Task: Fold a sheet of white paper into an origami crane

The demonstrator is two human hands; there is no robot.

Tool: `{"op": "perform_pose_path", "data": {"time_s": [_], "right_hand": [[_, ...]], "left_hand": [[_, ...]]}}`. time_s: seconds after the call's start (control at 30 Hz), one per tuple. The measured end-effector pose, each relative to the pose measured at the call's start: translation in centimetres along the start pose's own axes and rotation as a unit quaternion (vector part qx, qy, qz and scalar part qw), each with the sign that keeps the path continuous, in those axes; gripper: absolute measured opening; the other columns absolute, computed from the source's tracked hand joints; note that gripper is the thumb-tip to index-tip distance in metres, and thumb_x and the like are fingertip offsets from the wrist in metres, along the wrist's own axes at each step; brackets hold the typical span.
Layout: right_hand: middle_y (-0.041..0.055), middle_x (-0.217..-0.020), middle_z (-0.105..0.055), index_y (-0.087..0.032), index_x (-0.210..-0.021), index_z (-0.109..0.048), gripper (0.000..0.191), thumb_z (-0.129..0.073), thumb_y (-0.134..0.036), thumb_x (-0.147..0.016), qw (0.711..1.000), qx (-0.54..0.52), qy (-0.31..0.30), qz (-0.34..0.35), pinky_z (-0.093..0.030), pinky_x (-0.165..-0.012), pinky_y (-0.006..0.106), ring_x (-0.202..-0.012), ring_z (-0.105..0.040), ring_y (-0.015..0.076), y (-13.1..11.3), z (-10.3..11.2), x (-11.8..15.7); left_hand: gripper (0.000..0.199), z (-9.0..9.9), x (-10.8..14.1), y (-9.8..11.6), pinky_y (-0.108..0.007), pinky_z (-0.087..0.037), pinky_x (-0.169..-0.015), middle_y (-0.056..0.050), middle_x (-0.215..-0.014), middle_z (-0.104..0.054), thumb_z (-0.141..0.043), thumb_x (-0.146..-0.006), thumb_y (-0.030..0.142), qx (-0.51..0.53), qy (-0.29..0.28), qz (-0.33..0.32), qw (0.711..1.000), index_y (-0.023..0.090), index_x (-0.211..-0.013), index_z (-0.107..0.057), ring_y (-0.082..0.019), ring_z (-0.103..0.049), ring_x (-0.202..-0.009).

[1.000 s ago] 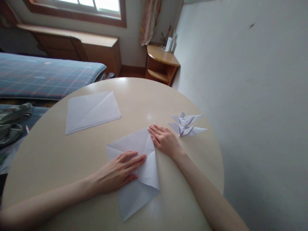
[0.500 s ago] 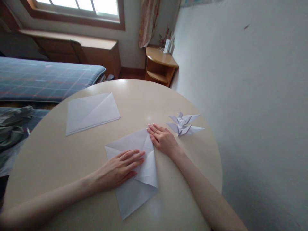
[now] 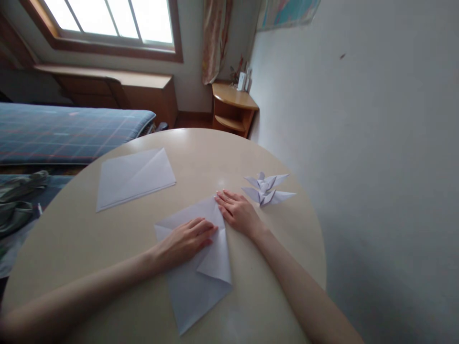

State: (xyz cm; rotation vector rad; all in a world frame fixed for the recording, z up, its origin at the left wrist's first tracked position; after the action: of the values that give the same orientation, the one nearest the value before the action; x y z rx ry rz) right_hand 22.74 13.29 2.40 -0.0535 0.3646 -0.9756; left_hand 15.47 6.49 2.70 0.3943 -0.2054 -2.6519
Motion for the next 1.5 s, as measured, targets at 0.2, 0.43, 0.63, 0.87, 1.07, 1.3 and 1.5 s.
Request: {"op": "perform_pose_path", "data": {"time_s": [0.2, 0.43, 0.63, 0.87, 1.07, 1.3, 1.5], "right_hand": [[0.0109, -0.132, -0.049, -0.012, -0.13, -0.046, 0.041, -0.035, -0.025, -0.092, 1.0, 0.003, 0.009, -0.011, -0.037, -0.103, 0.038, -0.125, -0.042, 0.0188, 0.6, -0.3, -0.2], [0.0121, -0.131, -0.051, -0.007, -0.128, -0.046, 0.041, -0.03, -0.021, -0.093, 0.999, 0.028, 0.022, -0.014, -0.037, -0.102, 0.035, -0.124, -0.043, 0.0183, 0.6, 0.1, 0.1], [0.0077, -0.133, -0.048, -0.015, -0.126, -0.05, 0.039, -0.034, -0.025, -0.093, 0.994, 0.11, -0.014, -0.004, -0.038, -0.098, 0.038, -0.123, -0.043, 0.0219, -0.5, 0.0, 0.1], [0.0085, -0.137, -0.044, -0.022, -0.124, -0.054, 0.037, -0.038, -0.026, -0.091, 0.981, 0.179, -0.003, -0.08, -0.036, -0.097, 0.038, -0.122, -0.043, 0.0232, 0.3, 0.8, -0.2], [0.0068, -0.138, -0.042, -0.023, -0.126, -0.051, 0.038, -0.035, -0.027, -0.092, 0.975, 0.2, -0.027, -0.099, -0.037, -0.093, 0.038, -0.116, -0.047, 0.0226, 0.4, 0.5, -0.5], [0.0052, -0.14, -0.04, -0.023, -0.123, -0.054, 0.038, -0.032, -0.029, -0.093, 0.968, 0.214, -0.035, -0.129, -0.041, -0.083, 0.039, -0.104, -0.052, 0.0242, 0.4, 0.4, -1.3], [0.01, -0.125, -0.056, -0.013, -0.121, -0.054, 0.037, -0.034, -0.026, -0.093, 0.98, 0.159, 0.065, -0.104, -0.039, -0.089, 0.033, -0.106, -0.051, 0.0207, 0.6, 1.1, -0.8]], "left_hand": [[0.028, -0.4, 0.7, -0.5, -0.04, -0.038, -0.104, -0.013, -0.133, -0.048, -0.041, -0.091, 0.021, 0.031, 0.036, 0.004, 0.999, 0.011, -0.115, -0.053, -0.023, -0.04, -0.126], [0.028, -0.5, 0.4, -0.6, -0.039, -0.037, -0.106, -0.012, -0.131, -0.05, -0.04, -0.092, 0.021, 0.041, 0.035, 0.005, 0.999, 0.012, -0.114, -0.055, -0.021, -0.042, -0.125], [0.028, -0.6, 0.5, -0.6, -0.038, -0.037, -0.105, -0.012, -0.13, -0.051, -0.04, -0.092, 0.022, 0.033, 0.042, 0.005, 0.999, 0.011, -0.114, -0.055, -0.022, -0.043, -0.124], [0.028, -0.5, 0.4, -0.4, -0.038, -0.037, -0.105, -0.012, -0.129, -0.052, -0.041, -0.091, 0.02, 0.033, 0.047, 0.005, 0.998, 0.01, -0.111, -0.057, -0.023, -0.044, -0.123], [0.027, -0.5, 0.4, -0.5, -0.036, -0.037, -0.106, -0.011, -0.129, -0.052, -0.041, -0.091, 0.021, 0.041, 0.049, 0.003, 0.998, 0.011, -0.11, -0.057, -0.022, -0.044, -0.123], [0.028, -0.6, 0.4, -0.5, -0.036, -0.036, -0.106, -0.011, -0.129, -0.052, -0.039, -0.093, 0.022, 0.039, 0.047, -0.003, 0.998, 0.011, -0.11, -0.057, -0.021, -0.044, -0.123], [0.029, -0.4, 0.4, -0.4, -0.037, -0.039, -0.104, -0.011, -0.129, -0.052, -0.037, -0.093, 0.023, 0.005, 0.038, -0.006, 0.999, 0.012, -0.112, -0.057, -0.022, -0.045, -0.122]]}}
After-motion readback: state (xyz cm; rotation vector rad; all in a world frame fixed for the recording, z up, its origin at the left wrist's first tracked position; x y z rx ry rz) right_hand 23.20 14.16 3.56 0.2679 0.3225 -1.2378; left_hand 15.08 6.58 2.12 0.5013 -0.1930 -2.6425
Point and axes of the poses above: each hand's wrist, its own x-axis away from the middle knuckle, its own z-axis out of the back of the hand, y = z × x, the point moved 10 cm from there along -x, towards the middle knuckle
